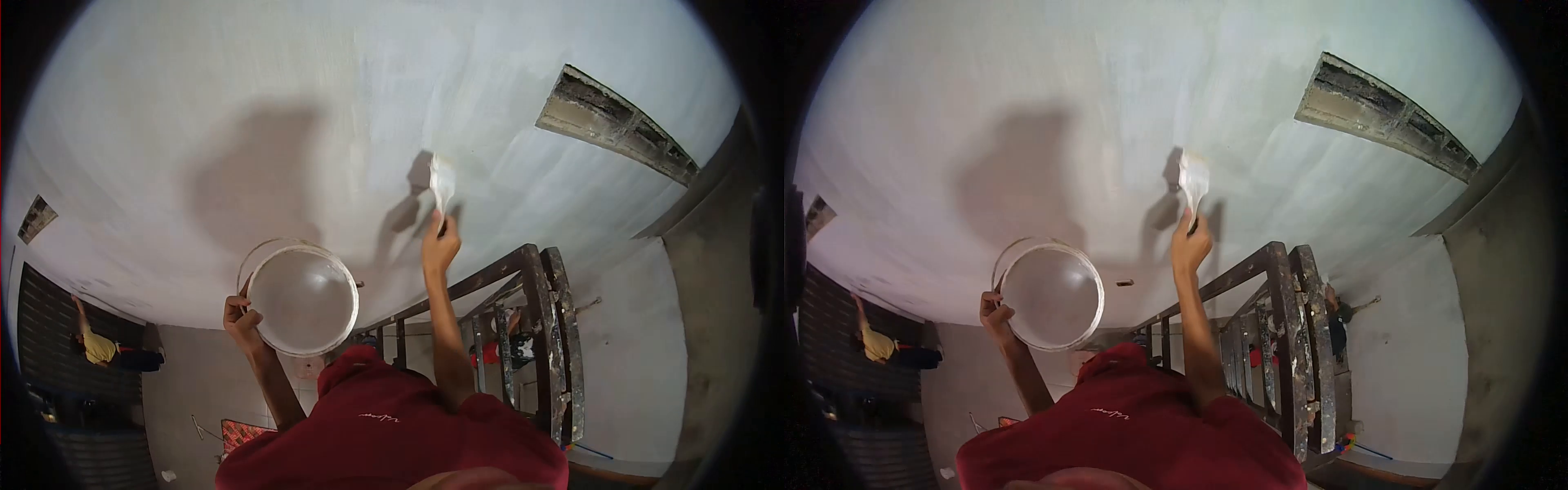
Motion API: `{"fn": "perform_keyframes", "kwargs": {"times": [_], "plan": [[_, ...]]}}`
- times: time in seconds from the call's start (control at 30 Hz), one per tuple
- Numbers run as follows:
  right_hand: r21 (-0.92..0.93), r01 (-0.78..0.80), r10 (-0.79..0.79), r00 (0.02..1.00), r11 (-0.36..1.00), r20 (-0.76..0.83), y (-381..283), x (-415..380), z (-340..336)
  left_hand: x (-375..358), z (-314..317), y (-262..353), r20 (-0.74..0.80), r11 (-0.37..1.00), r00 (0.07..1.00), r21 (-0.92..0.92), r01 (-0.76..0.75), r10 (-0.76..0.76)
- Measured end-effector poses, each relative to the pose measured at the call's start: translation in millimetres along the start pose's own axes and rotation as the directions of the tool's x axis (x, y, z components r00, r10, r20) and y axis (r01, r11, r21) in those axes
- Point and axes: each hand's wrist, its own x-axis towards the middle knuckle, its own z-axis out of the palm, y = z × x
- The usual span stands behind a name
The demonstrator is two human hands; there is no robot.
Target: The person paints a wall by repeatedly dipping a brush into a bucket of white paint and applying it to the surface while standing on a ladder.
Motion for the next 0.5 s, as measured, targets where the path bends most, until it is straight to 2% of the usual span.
{"fn": "perform_keyframes", "kwargs": {"times": [0.03,0.1,0.2,0.23,0.3,0.33,0.4,0.47,0.5], "plan": [[0.066,0.044,-0.042,0.999,0.997,-0.033,-12,15,2,3,-3,0,0.010,1.000,1.000,0.004,0.017,-0.017],[0.376,-0.050,0.041,0.999,0.925,0.034,-39,38,5,13,-20,-11,0.008,0.997,1.000,0.077,0.000,0.000],[0.484,-0.003,-0.047,0.995,0.875,0.090,-72,65,17,14,-26,-15,0.007,0.989,1.000,0.146,0.003,-0.004],[0.382,0.027,-0.079,0.989,0.924,0.123,-72,70,21,14,-27,-14,0.003,0.986,1.000,0.164,0.006,-0.007],[0.171,0.101,-0.135,0.970,0.980,0.203,-70,77,27,4,6,4,-0.037,0.997,0.999,0.073,-0.009,0.012],[0.060,0.145,-0.154,0.968,0.988,0.196,-55,68,37,-2,16,10,-0.066,0.999,0.998,0.030,-0.012,0.014],[-0.158,0.229,-0.203,0.966,0.961,0.161,-3,39,61,4,3,-1,-0.031,0.999,0.999,0.025,-0.042,0.042],[-0.143,0.150,-0.117,0.970,0.978,0.215,30,5,59,6,-2,-4,-0.020,0.999,0.999,0.032,-0.042,0.042],[-0.079,0.096,-0.075,0.969,0.992,0.234,64,-14,63,5,-1,-3,-0.030,0.999,0.999,0.041,-0.029,0.030]]}}
